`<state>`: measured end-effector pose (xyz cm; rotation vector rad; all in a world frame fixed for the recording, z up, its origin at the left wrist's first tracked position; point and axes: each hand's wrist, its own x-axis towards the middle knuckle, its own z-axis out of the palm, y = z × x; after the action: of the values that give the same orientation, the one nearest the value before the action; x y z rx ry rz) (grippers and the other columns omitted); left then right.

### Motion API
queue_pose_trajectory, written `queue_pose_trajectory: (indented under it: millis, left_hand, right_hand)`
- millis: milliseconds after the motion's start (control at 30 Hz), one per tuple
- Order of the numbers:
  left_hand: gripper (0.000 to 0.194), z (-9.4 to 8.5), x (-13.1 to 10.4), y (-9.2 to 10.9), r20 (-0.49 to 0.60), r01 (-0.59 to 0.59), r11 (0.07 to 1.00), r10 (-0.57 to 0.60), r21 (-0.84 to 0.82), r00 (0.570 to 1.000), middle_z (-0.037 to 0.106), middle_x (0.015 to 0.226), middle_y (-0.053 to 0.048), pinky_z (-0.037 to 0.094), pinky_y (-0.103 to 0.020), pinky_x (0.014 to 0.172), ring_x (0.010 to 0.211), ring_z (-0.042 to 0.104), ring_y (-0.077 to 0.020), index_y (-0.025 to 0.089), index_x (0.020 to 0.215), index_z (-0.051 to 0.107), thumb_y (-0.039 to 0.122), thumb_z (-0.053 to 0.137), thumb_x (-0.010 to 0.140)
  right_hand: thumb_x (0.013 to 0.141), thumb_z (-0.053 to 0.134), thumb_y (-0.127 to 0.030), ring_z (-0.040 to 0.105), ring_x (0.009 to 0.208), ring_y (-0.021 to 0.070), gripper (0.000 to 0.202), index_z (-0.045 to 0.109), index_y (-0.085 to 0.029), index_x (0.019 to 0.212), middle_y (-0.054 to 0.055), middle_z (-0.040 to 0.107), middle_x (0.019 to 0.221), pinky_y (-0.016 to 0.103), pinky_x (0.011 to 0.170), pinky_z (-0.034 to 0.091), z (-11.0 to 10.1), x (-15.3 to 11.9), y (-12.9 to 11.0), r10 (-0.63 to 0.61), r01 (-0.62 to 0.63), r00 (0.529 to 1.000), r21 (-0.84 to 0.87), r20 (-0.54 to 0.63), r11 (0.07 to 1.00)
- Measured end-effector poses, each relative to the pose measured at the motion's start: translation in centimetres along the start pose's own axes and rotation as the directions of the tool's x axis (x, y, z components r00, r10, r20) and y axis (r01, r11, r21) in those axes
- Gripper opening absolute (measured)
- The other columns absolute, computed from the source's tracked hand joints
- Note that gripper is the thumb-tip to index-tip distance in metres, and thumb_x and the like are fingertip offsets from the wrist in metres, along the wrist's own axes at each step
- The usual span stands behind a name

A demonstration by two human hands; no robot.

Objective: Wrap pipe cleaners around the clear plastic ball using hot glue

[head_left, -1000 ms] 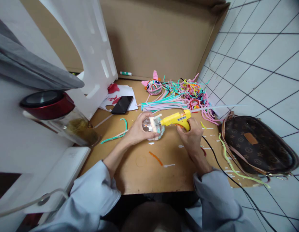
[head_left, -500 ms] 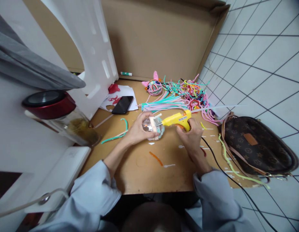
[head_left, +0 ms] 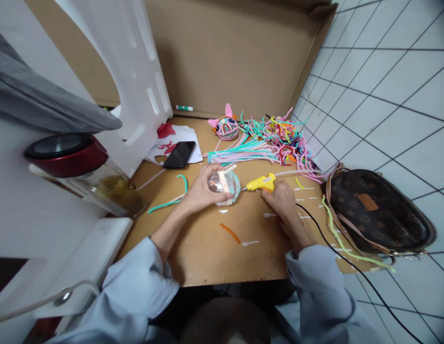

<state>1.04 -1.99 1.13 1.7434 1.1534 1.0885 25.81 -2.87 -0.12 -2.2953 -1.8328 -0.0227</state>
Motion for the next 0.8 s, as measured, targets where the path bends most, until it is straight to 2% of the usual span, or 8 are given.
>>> queue_pose_trajectory:
  millis: [167,300,367,433,500,567,667,800]
  left_hand:
    - [0.069,0.2,-0.1,0.1,0.031,0.006,1.000,-0.007,0.006,1.000,0.057,0.125,-0.008,0.046,-0.041,0.102,0.112,0.059,-0.0270,0.020,0.116,0.054,0.036,0.081,0.054]
    - [0.071,0.3,-0.1,0.1,0.048,0.016,1.000,-0.016,0.002,0.999,0.057,0.126,-0.009,0.046,-0.042,0.102,0.111,0.059,-0.0270,0.019,0.118,0.054,0.035,0.081,0.054]
    - [0.070,0.2,-0.1,0.0,0.062,0.023,1.000,-0.024,0.007,0.998,0.057,0.127,-0.009,0.046,-0.041,0.101,0.110,0.059,-0.0265,0.019,0.118,0.054,0.035,0.081,0.055]
    - [0.070,0.1,-0.1,0.0,0.074,0.028,1.000,-0.028,0.006,0.997,0.057,0.126,-0.009,0.047,-0.040,0.098,0.108,0.059,-0.0258,0.019,0.118,0.054,0.035,0.082,0.056]
    - [0.071,-0.1,-0.1,-0.1,0.079,0.035,0.999,-0.035,-0.003,0.996,0.059,0.121,-0.008,0.048,-0.039,0.095,0.104,0.060,-0.0247,0.019,0.118,0.053,0.036,0.082,0.055]
    - [0.072,-0.2,-0.1,0.1,0.082,0.054,0.998,-0.053,-0.010,0.995,0.060,0.114,-0.006,0.049,-0.037,0.091,0.100,0.060,-0.0232,0.019,0.118,0.053,0.035,0.083,0.054]
    - [0.073,-0.4,-0.1,0.4,0.100,0.099,0.995,-0.098,-0.005,0.990,0.061,0.104,-0.003,0.050,-0.034,0.084,0.090,0.060,-0.0206,0.019,0.118,0.053,0.035,0.082,0.054]
    - [0.072,-0.6,-0.2,0.6,0.136,0.114,0.993,-0.113,-0.005,0.984,0.061,0.094,-0.001,0.049,-0.031,0.074,0.080,0.057,-0.0180,0.018,0.117,0.053,0.038,0.082,0.054]
  right_hand:
    - [0.089,0.060,-0.044,0.064,0.100,0.0296,0.042,0.070,-0.008,0.108,0.019,0.069,0.107,0.035,0.082,0.045,0.1,-0.3,0.2,-0.060,0.068,0.995,-0.109,0.077,0.992]
    - [0.091,0.059,-0.038,0.064,0.100,0.0314,0.034,0.071,-0.010,0.105,0.018,0.069,0.105,0.041,0.085,0.046,0.1,-0.5,0.1,-0.176,0.182,0.972,0.024,-0.155,0.983]
    - [0.094,0.052,-0.029,0.064,0.096,0.0273,0.027,0.070,-0.013,0.106,0.014,0.069,0.101,0.040,0.086,0.049,-0.4,-0.7,-0.6,-0.288,0.375,0.893,0.219,-0.347,0.901]
    - [0.098,0.046,-0.026,0.065,0.092,0.0230,0.026,0.069,-0.016,0.105,0.011,0.069,0.096,0.037,0.085,0.051,-1.5,-0.8,-1.8,-0.374,0.590,0.770,0.355,-0.517,0.725]
    - [0.100,0.046,-0.025,0.065,0.092,0.0216,0.025,0.069,-0.020,0.106,0.008,0.069,0.094,0.035,0.085,0.051,-2.7,-1.0,-3.4,-0.425,0.717,0.659,0.350,-0.621,0.603]
    - [0.100,0.046,-0.023,0.064,0.095,0.0214,0.025,0.069,-0.021,0.109,0.008,0.069,0.098,0.036,0.086,0.052,-3.9,-1.1,-4.8,-0.485,0.781,0.592,0.310,-0.644,0.542]
    - [0.100,0.047,-0.023,0.063,0.089,0.0203,0.024,0.071,-0.021,0.103,0.007,0.067,0.090,0.034,0.080,0.052,-4.5,-0.9,-6.0,-0.555,0.818,0.548,0.264,-0.625,0.511]
    - [0.100,0.048,-0.023,0.064,0.086,0.0196,0.024,0.071,-0.019,0.102,0.007,0.068,0.090,0.033,0.078,0.052,-3.9,-0.8,-6.2,-0.539,0.813,0.559,0.290,-0.630,0.505]
